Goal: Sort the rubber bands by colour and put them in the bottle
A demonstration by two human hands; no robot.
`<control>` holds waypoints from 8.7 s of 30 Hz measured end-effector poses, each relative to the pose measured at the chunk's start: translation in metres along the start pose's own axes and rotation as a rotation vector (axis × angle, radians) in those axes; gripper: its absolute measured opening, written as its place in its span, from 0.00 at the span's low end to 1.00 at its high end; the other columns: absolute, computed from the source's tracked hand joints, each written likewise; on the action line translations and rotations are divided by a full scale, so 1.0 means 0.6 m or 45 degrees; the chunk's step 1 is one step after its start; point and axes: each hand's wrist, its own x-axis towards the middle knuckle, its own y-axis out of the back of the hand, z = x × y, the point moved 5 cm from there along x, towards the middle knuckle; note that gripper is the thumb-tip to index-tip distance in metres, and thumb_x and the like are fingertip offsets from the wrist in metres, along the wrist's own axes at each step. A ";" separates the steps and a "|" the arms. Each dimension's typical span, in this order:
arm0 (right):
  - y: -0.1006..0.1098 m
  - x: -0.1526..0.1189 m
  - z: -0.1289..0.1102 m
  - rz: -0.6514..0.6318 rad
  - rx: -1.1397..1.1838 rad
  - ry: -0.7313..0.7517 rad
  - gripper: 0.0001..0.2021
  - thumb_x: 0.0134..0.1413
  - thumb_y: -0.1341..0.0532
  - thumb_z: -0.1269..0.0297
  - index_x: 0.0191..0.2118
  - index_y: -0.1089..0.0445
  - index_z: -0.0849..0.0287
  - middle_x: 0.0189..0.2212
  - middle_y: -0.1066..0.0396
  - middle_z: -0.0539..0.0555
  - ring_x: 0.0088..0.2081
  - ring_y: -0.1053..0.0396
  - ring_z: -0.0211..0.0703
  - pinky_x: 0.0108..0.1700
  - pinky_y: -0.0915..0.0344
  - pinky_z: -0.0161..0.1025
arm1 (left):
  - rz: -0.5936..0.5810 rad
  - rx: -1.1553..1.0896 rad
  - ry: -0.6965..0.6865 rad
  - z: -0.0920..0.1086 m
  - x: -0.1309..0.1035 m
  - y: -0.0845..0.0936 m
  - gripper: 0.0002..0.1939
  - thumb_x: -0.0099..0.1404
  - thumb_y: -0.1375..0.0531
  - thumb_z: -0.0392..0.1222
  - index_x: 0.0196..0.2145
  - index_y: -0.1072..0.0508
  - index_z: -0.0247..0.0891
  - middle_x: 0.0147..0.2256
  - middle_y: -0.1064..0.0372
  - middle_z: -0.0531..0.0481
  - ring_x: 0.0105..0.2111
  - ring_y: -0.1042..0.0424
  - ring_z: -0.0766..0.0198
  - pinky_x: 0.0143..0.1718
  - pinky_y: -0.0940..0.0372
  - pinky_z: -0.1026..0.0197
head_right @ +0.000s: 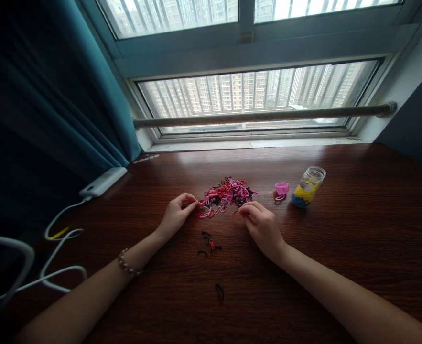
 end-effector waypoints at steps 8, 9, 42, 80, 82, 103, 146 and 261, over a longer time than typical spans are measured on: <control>-0.003 0.001 0.007 -0.048 -0.058 -0.085 0.08 0.55 0.48 0.69 0.35 0.31 0.56 0.33 0.33 0.54 0.35 0.34 0.42 0.38 0.37 0.37 | 0.049 -0.080 0.002 0.002 0.001 0.002 0.07 0.59 0.45 0.42 0.31 0.38 0.36 0.26 0.29 0.49 0.30 0.27 0.62 0.34 0.34 0.60; -0.004 0.001 0.010 -0.065 -0.080 -0.102 0.09 0.55 0.48 0.70 0.36 0.31 0.56 0.33 0.34 0.54 0.35 0.34 0.42 0.37 0.37 0.37 | 0.060 -0.055 -0.011 0.004 0.001 0.003 0.06 0.58 0.45 0.41 0.31 0.37 0.36 0.26 0.29 0.49 0.30 0.27 0.62 0.33 0.34 0.61; -0.013 -0.015 -0.049 -0.333 0.085 0.376 0.13 0.55 0.49 0.74 0.44 0.35 0.59 0.35 0.36 0.56 0.37 0.38 0.39 0.38 0.38 0.37 | 0.045 0.075 -0.016 0.011 -0.001 0.005 0.10 0.58 0.45 0.45 0.31 0.31 0.35 0.29 0.28 0.47 0.31 0.28 0.62 0.35 0.36 0.62; -0.035 -0.014 -0.068 -0.860 0.380 0.271 0.12 0.59 0.50 0.68 0.43 0.31 0.61 0.40 0.30 0.57 0.41 0.32 0.37 0.45 0.35 0.34 | -0.069 0.317 -0.356 0.074 -0.039 -0.014 0.10 0.60 0.45 0.44 0.27 0.31 0.36 0.25 0.33 0.51 0.26 0.35 0.66 0.31 0.40 0.64; -0.031 -0.010 -0.059 -0.724 0.327 0.261 0.13 0.59 0.51 0.68 0.43 0.31 0.60 0.42 0.31 0.57 0.42 0.32 0.38 0.45 0.35 0.35 | 0.156 0.312 -0.295 0.065 -0.031 0.003 0.09 0.59 0.44 0.45 0.28 0.31 0.37 0.26 0.33 0.52 0.27 0.35 0.67 0.32 0.40 0.65; -0.033 -0.008 -0.017 -0.367 -0.128 0.122 0.10 0.57 0.50 0.69 0.38 0.31 0.60 0.39 0.33 0.59 0.44 0.35 0.44 0.47 0.36 0.46 | 0.128 0.569 -0.049 0.007 -0.002 0.018 0.07 0.48 0.46 0.32 0.25 0.30 0.38 0.29 0.32 0.51 0.31 0.35 0.62 0.36 0.40 0.60; -0.031 -0.012 -0.057 -0.535 -0.054 0.410 0.14 0.57 0.48 0.66 0.48 0.36 0.58 0.43 0.31 0.57 0.47 0.37 0.43 0.50 0.38 0.44 | -0.485 0.390 -0.678 0.085 -0.043 -0.041 0.10 0.60 0.43 0.44 0.29 0.24 0.41 0.28 0.29 0.49 0.33 0.35 0.64 0.40 0.41 0.59; -0.043 0.024 0.019 -0.243 -0.275 0.014 0.17 0.57 0.49 0.64 0.50 0.36 0.62 0.49 0.37 0.60 0.52 0.43 0.48 0.55 0.45 0.48 | -0.256 0.356 -0.419 0.068 -0.046 -0.036 0.12 0.62 0.46 0.44 0.31 0.27 0.34 0.23 0.31 0.51 0.21 0.36 0.70 0.25 0.41 0.68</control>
